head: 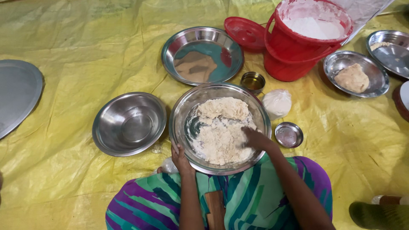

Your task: The person kneads dough by hand in a large metal bowl placed on a yellow tarp. They repeatedly press, fold, and turn the dough to develop its texture. Nearby bowls and containers hold additional ingredients, but the person focuses on the main dough mass throughout the clip.

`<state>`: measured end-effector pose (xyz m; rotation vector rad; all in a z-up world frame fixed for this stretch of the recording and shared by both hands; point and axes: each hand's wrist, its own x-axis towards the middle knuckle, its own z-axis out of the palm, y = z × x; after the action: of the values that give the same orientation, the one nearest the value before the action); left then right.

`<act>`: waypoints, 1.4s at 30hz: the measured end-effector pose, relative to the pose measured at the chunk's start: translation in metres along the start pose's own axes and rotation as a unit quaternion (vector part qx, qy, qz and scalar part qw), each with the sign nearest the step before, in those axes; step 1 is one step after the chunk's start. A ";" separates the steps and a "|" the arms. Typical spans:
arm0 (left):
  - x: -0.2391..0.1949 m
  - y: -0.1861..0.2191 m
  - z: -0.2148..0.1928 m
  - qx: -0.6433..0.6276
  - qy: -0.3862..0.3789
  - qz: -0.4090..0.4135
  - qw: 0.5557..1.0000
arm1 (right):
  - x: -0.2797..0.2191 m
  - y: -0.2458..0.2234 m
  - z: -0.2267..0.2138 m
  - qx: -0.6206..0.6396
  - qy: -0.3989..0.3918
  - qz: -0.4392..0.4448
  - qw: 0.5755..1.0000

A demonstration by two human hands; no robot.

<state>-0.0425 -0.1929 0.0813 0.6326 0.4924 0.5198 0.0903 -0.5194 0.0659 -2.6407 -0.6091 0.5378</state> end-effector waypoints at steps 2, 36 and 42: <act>0.000 0.000 0.001 -0.020 -0.018 0.011 1.000 | -0.003 -0.015 0.013 -0.069 -0.058 0.005 0.996; 0.009 -0.001 0.005 -0.026 -0.026 0.012 0.999 | 0.073 -0.095 0.067 -0.055 0.290 0.000 0.956; 0.009 0.001 0.009 -0.028 -0.032 0.017 0.999 | 0.110 -0.142 0.036 0.152 0.211 -0.029 0.965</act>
<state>-0.0312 -0.1912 0.0853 0.6035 0.4060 0.5408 0.1187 -0.3383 0.0661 -2.3324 -0.4275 0.0356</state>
